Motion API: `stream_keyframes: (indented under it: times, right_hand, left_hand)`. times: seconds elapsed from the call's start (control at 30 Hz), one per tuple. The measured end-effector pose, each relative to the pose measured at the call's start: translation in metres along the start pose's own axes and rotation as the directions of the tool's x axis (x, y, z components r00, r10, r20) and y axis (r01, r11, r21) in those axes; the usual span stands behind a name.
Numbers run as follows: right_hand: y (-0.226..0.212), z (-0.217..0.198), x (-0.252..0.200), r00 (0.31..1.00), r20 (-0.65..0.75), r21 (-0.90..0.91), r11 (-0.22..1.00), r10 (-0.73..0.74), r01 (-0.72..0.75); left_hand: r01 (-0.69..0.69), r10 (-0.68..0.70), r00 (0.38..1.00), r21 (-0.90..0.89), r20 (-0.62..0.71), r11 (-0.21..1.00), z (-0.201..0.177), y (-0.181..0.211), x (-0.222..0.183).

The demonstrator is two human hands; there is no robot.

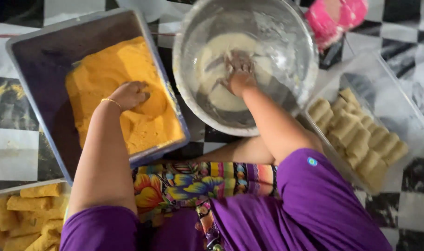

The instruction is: Coating rolled food items with liquid batter and orange seasoning powder by hand

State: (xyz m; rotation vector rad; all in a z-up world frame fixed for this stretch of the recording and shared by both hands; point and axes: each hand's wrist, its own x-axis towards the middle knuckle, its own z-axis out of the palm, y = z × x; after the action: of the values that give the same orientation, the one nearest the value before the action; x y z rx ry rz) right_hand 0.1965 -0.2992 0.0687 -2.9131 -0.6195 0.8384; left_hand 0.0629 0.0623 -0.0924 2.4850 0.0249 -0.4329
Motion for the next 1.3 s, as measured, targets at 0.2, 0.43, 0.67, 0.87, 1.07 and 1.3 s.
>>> stream_keyframes:
  times: [0.2,0.43,0.67,0.87,1.07,1.3]
  right_hand:
    - [0.013,0.020,-0.069,0.929,0.127,0.339,0.896,-0.347,0.288]
    - [0.092,0.077,0.011,0.985,-0.065,0.255,0.952,-0.157,0.169]
    - [0.173,-0.039,-0.123,0.889,-0.454,0.669,0.638,-0.058,0.383]
    - [0.324,0.007,-0.228,0.733,-0.454,0.520,0.819,0.506,-0.244]
    - [0.337,0.037,-0.255,0.674,-0.012,0.443,0.609,0.738,-0.658]
    - [0.342,0.031,-0.231,0.677,-0.032,0.516,0.592,0.735,-0.619]
  left_hand:
    - [0.177,-0.219,0.907,0.146,0.360,0.973,-0.027,0.115,-0.044]
    - [0.108,-0.265,0.866,0.361,0.423,0.926,0.001,0.078,-0.098]
    - [0.568,-0.567,0.823,-0.067,0.043,0.820,-0.078,0.176,-0.205]
    - [0.608,-0.586,0.794,-0.226,0.163,0.761,-0.087,0.183,-0.208]
    - [0.450,-0.436,0.893,-0.177,0.116,0.875,-0.069,0.149,-0.174]
    - [0.534,-0.497,0.834,-0.127,0.238,0.836,-0.082,0.184,-0.178]
